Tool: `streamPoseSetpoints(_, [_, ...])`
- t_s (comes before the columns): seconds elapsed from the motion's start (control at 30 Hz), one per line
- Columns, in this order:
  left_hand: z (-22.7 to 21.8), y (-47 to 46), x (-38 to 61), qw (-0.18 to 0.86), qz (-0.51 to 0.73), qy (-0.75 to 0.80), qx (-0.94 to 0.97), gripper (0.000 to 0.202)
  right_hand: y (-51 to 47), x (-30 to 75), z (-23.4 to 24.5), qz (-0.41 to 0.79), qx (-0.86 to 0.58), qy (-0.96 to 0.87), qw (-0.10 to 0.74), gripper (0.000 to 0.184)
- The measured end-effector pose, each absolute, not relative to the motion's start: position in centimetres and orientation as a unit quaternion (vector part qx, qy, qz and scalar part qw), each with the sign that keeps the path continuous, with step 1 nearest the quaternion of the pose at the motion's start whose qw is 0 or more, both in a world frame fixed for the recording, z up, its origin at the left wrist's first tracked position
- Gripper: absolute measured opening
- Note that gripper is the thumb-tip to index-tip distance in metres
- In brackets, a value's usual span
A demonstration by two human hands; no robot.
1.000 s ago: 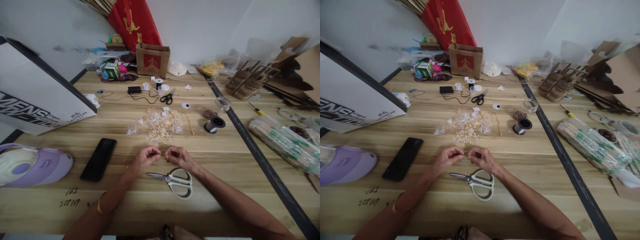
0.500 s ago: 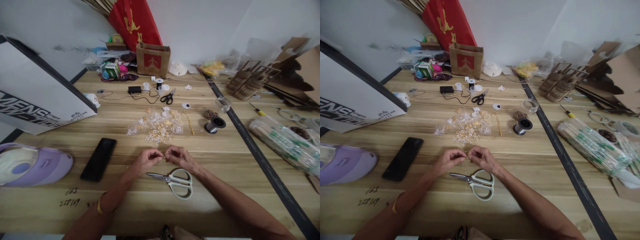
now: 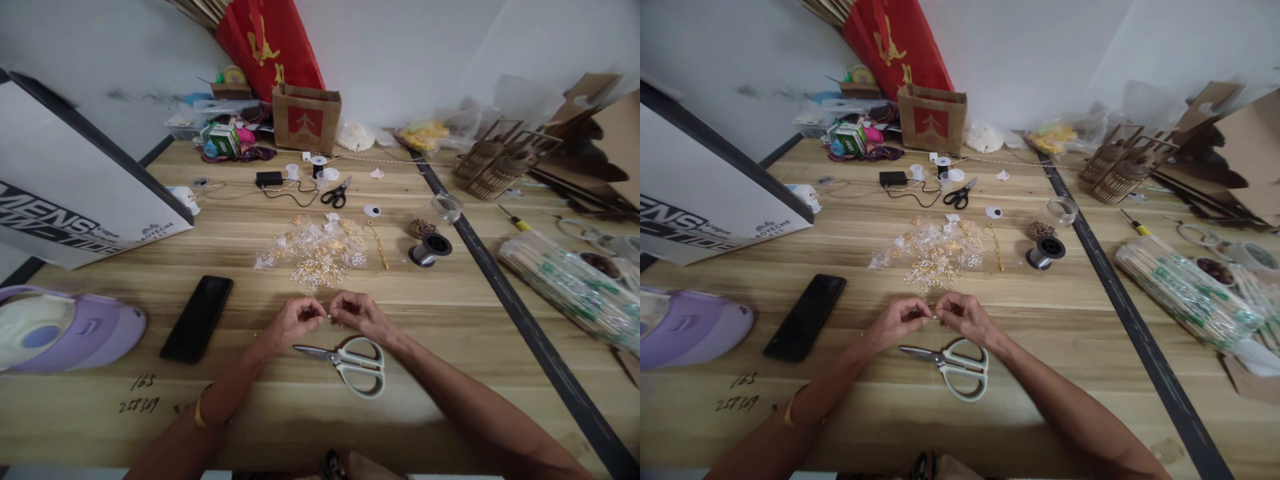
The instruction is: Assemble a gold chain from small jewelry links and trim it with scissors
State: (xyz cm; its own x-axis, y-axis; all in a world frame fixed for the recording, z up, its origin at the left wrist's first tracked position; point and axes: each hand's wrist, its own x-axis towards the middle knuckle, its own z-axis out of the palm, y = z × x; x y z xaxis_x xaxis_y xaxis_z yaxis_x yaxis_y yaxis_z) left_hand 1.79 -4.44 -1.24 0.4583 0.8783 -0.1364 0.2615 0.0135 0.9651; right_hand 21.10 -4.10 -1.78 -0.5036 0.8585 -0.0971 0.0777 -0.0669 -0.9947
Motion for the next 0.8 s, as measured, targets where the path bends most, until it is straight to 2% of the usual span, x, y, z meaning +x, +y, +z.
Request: streamPoseSetpoints(0.8, [-1.52, -4.53, 1.73, 0.594, 0.269, 0.435, 0.621, 0.013, -4.18, 21.01, -1.64, 0.651, -0.366, -0.589, 0.307, 0.030])
